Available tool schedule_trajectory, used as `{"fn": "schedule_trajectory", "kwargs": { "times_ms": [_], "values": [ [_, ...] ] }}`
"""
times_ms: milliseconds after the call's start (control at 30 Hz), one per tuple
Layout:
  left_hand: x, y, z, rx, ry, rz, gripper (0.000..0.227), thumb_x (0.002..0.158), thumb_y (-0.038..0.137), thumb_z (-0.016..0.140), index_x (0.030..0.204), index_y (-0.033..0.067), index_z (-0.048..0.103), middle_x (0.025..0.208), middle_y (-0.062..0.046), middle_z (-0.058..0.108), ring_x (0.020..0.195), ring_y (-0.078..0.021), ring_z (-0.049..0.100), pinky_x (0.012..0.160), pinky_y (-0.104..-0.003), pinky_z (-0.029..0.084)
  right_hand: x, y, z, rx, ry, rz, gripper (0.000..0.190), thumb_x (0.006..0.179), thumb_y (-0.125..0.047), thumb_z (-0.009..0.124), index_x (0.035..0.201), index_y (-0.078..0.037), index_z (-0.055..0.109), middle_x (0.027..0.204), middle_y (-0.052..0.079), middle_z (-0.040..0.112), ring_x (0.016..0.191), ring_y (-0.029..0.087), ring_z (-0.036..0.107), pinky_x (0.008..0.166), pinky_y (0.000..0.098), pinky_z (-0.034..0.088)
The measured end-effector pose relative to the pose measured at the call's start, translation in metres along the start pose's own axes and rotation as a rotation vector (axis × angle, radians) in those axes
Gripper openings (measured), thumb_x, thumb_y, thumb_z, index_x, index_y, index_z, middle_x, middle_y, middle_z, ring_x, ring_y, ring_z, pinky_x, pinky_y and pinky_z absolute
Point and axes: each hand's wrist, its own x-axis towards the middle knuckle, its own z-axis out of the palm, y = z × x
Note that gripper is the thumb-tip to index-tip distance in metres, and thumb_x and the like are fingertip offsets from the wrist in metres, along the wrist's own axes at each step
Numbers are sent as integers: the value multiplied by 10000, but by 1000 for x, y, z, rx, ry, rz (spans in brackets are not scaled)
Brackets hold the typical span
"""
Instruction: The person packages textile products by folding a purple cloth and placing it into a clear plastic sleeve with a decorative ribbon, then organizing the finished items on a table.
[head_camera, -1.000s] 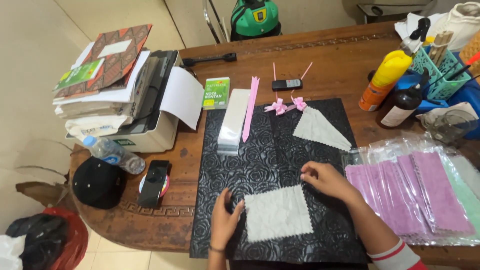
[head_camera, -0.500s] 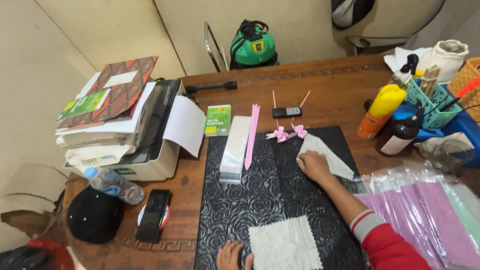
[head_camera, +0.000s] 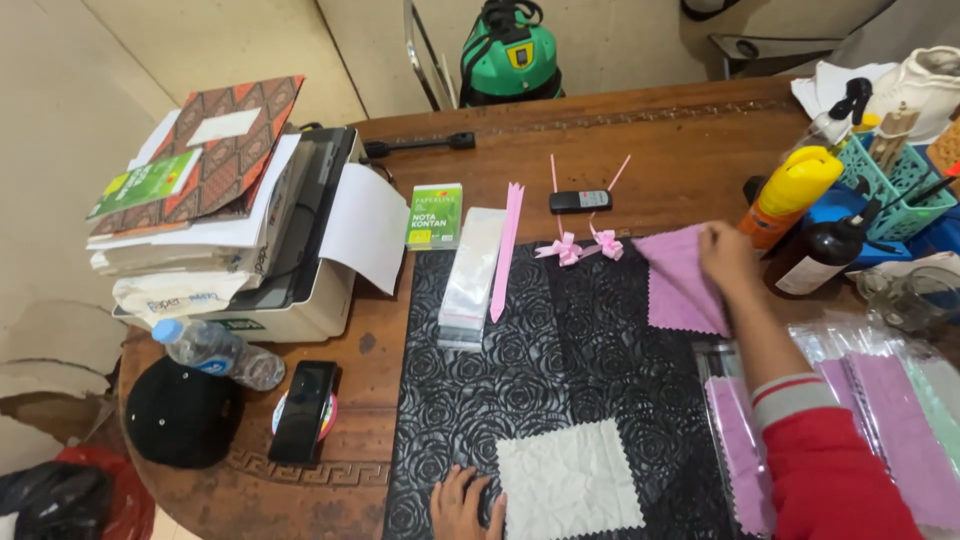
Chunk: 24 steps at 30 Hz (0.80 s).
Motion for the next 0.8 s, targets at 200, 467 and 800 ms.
{"fn": "schedule_trajectory", "kwargs": {
  "times_ms": [200,467,800],
  "values": [
    [-3,10,-19,-17,-14,66,396,887,582,625,1067,259,766,1290,41,635,1370,-235,466,1178,-547,284,-18,-2,-11,-177,91,-93,481,970,-331,544,1392,-105,582,1331,224,580,1160,499,524,885,657,427],
    [-12,32,-54,-58,102,242,315,925,434,650,1091,176,725,1282,-59,629,1348,-309,491,1134,-564,302,-121,-64,-5,-135,-503,-209,324,929,-327,589,1213,-207,691,1150,54,706,1068,290,652,923,480,453],
    [-23,45,-107,-44,-204,617,404,857,364,765,1216,207,666,1429,-125,537,1403,-401,392,1117,-677,236,-356,-90,-51,161,-679,-612,215,793,-324,824,974,-252,731,1220,-24,660,1264,209,570,1040,444,362]
  ]
}}
